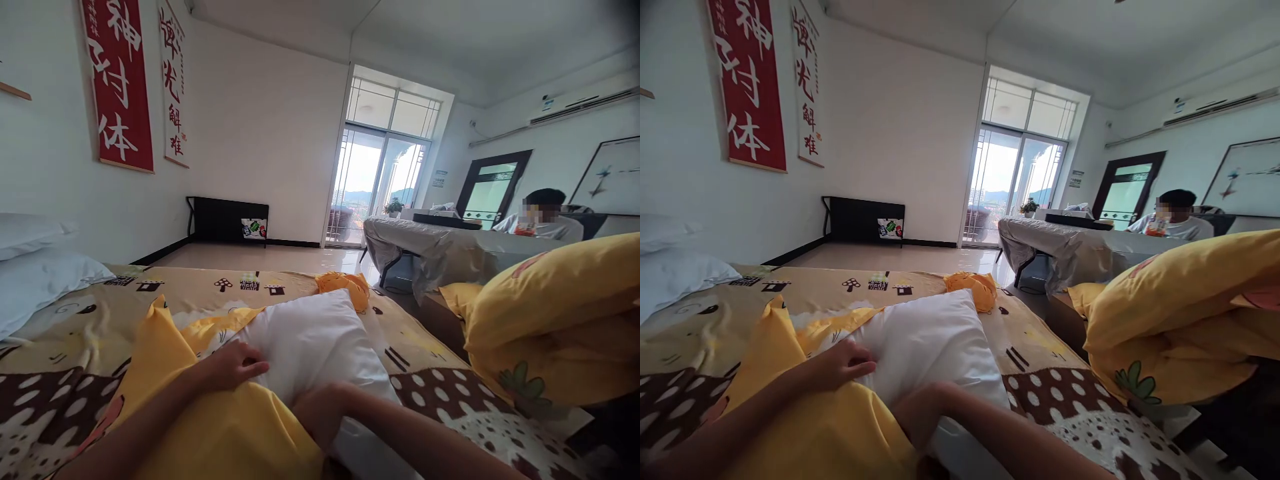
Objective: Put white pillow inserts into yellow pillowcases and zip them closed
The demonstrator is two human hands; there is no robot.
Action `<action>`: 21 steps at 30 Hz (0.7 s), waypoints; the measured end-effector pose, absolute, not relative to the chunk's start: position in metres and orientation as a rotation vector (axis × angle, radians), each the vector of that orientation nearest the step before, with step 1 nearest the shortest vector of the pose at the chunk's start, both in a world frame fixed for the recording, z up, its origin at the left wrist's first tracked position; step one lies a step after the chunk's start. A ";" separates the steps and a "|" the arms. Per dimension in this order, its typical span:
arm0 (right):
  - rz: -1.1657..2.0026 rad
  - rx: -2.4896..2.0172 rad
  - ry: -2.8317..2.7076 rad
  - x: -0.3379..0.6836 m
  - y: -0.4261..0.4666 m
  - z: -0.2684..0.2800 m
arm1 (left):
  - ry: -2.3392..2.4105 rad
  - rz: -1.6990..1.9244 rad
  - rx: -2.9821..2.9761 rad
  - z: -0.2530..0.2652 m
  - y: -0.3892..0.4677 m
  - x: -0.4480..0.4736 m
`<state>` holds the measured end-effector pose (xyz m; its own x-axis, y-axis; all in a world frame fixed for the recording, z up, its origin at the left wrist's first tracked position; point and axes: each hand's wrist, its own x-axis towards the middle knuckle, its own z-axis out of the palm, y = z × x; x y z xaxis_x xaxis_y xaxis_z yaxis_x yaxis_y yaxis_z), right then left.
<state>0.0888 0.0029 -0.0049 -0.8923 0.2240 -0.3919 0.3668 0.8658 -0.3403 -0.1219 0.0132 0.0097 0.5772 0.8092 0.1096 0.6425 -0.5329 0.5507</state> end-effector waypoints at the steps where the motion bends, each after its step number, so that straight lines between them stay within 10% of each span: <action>1: -0.685 0.349 2.608 0.091 0.005 0.008 | 1.164 0.424 2.347 0.003 0.013 -0.124; 5: -0.965 0.346 2.600 0.092 0.034 0.067 | 1.194 0.340 2.311 -0.010 0.008 -0.123; 10: -0.005 1.407 3.000 0.089 0.098 0.080 | 1.375 0.207 2.403 0.001 -0.002 -0.113; 21: 0.329 1.391 2.820 0.079 0.080 0.013 | 1.698 0.643 2.245 -0.060 0.023 -0.117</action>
<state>0.0794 0.0798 0.0126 -0.6126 0.7828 0.1095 0.7870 0.5911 0.1770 -0.1166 0.0230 -0.0598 0.2218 0.9559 0.1926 0.8440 -0.2871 0.4531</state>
